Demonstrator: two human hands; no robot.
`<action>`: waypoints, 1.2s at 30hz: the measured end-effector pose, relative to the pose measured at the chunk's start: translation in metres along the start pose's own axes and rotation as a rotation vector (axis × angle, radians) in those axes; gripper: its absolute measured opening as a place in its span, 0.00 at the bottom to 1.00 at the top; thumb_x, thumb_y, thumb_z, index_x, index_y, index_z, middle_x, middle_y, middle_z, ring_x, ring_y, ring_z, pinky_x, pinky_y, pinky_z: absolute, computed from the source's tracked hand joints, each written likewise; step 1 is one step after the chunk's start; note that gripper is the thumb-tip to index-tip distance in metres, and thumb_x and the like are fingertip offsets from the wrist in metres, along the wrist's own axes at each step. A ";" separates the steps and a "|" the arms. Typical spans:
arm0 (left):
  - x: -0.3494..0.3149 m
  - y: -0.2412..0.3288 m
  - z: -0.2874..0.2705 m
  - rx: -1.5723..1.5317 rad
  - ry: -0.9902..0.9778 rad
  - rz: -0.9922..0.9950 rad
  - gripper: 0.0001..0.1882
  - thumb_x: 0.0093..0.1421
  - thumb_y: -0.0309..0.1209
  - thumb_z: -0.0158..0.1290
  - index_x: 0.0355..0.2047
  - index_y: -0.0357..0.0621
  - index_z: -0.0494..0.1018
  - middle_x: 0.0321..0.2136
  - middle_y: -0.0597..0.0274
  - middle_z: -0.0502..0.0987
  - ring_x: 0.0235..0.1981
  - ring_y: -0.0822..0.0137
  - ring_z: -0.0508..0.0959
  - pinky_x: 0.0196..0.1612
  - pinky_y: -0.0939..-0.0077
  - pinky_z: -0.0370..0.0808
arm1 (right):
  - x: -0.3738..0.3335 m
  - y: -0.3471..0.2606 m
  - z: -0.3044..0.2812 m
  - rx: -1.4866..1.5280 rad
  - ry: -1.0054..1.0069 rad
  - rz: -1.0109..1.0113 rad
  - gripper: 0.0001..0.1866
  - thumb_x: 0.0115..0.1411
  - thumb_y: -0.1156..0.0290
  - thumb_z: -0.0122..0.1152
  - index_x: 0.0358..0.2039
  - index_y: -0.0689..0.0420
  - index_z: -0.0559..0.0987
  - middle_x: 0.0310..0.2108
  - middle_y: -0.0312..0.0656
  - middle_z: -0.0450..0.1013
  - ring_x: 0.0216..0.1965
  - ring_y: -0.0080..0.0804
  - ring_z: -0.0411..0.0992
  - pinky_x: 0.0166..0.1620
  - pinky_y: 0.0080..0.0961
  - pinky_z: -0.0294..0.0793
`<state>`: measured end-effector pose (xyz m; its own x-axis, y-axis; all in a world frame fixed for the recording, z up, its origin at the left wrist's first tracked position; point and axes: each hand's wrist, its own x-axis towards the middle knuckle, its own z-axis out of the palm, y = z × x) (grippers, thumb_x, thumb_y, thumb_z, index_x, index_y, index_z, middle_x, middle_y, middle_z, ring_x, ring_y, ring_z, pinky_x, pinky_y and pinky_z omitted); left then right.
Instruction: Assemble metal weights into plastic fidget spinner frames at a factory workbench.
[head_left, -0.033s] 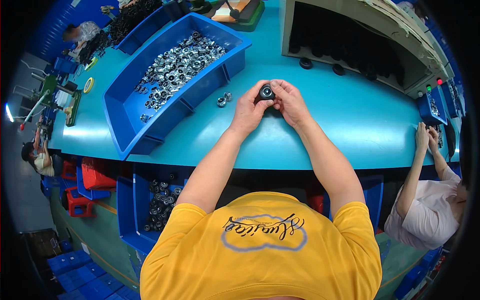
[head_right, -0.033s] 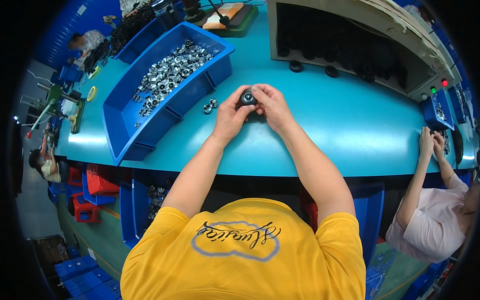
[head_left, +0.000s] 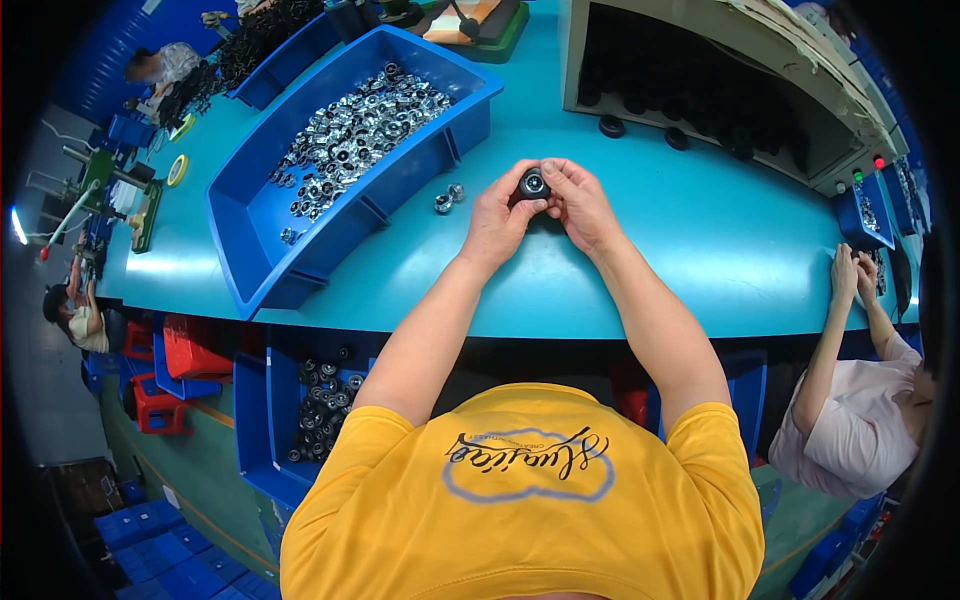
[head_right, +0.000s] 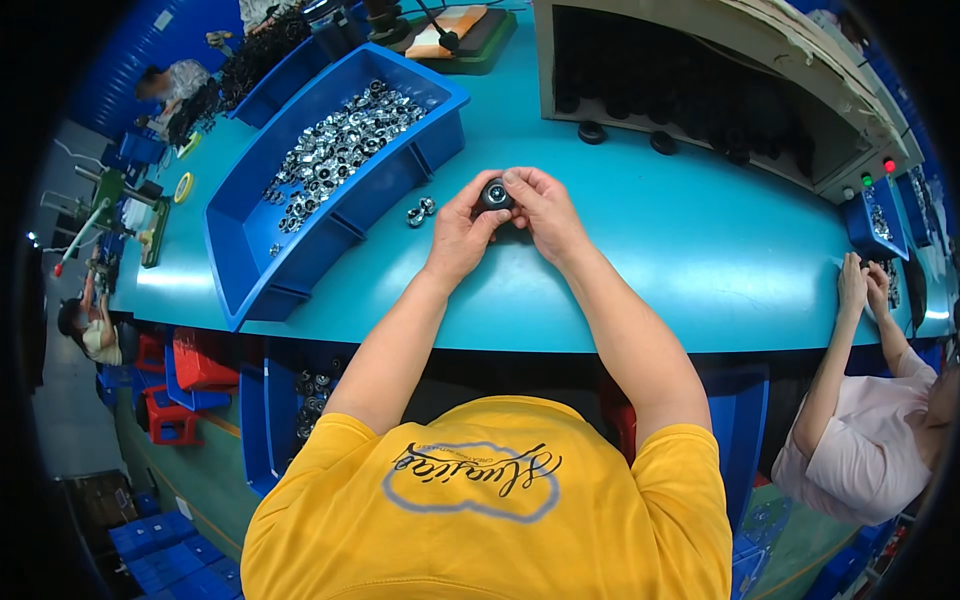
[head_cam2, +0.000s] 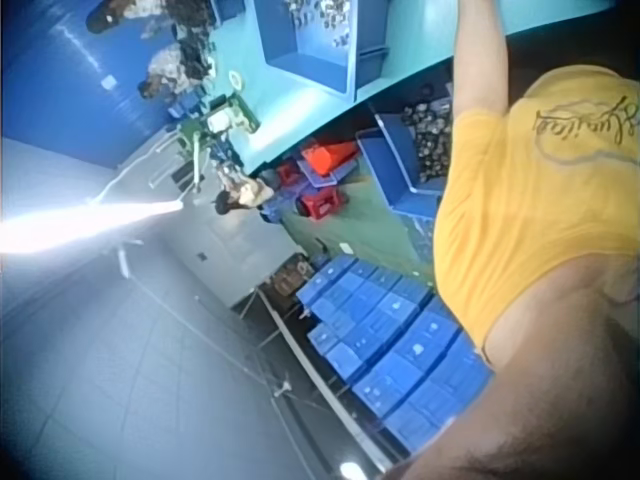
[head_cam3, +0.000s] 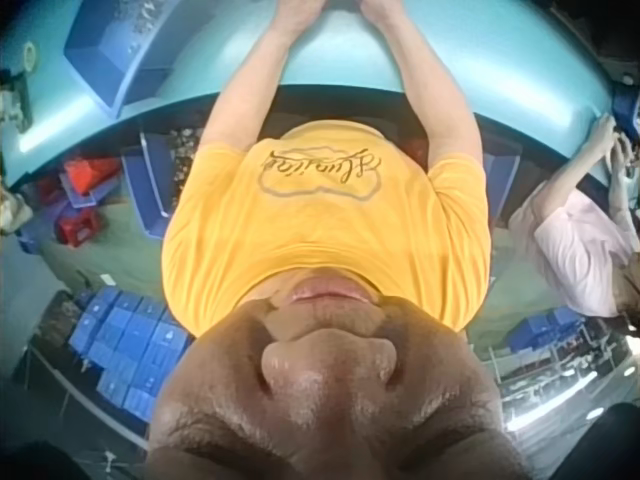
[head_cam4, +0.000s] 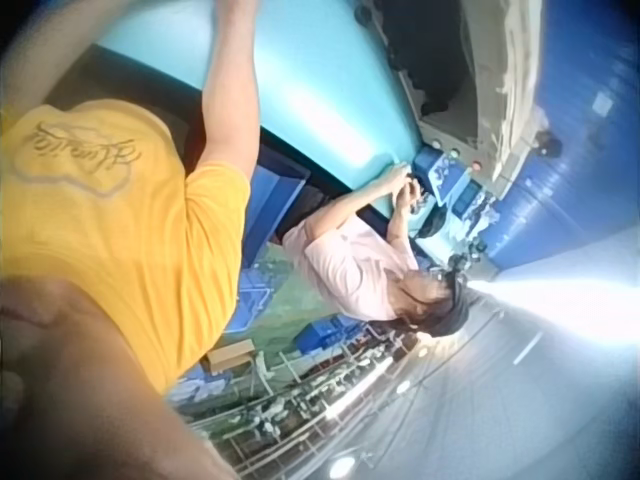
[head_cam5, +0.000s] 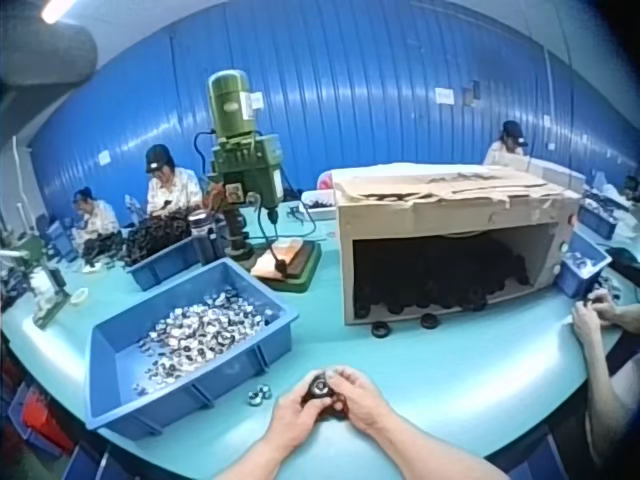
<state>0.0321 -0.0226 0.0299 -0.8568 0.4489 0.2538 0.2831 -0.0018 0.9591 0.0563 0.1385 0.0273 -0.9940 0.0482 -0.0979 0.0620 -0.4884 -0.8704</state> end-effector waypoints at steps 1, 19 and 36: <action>0.000 0.001 0.000 0.019 0.004 0.010 0.27 0.62 0.20 0.59 0.62 0.46 0.72 0.37 0.69 0.81 0.32 0.80 0.76 0.32 0.83 0.74 | 0.000 0.000 0.000 0.004 -0.001 -0.002 0.16 0.70 0.58 0.63 0.46 0.57 0.78 0.32 0.30 0.75 0.27 0.12 0.68 0.29 0.12 0.67; 0.001 -0.006 -0.008 -0.331 -0.092 -0.065 0.24 0.71 0.28 0.53 0.66 0.42 0.67 0.39 0.62 0.79 0.32 0.74 0.77 0.31 0.79 0.77 | 0.000 -0.004 0.002 0.025 -0.031 0.044 0.16 0.71 0.57 0.62 0.45 0.57 0.78 0.31 0.31 0.75 0.28 0.16 0.70 0.29 0.14 0.69; 0.001 -0.011 -0.008 -0.254 0.110 -0.157 0.14 0.72 0.29 0.49 0.54 0.46 0.78 0.28 0.70 0.77 0.24 0.83 0.73 0.22 0.87 0.68 | -0.002 -0.003 0.014 -0.246 -0.063 -0.041 0.15 0.70 0.60 0.63 0.47 0.59 0.78 0.34 0.32 0.75 0.29 0.16 0.69 0.32 0.15 0.70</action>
<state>0.0246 -0.0290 0.0209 -0.9269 0.3620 0.0989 0.0391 -0.1691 0.9848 0.0566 0.1280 0.0372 -0.9993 0.0053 -0.0364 0.0338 -0.2606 -0.9649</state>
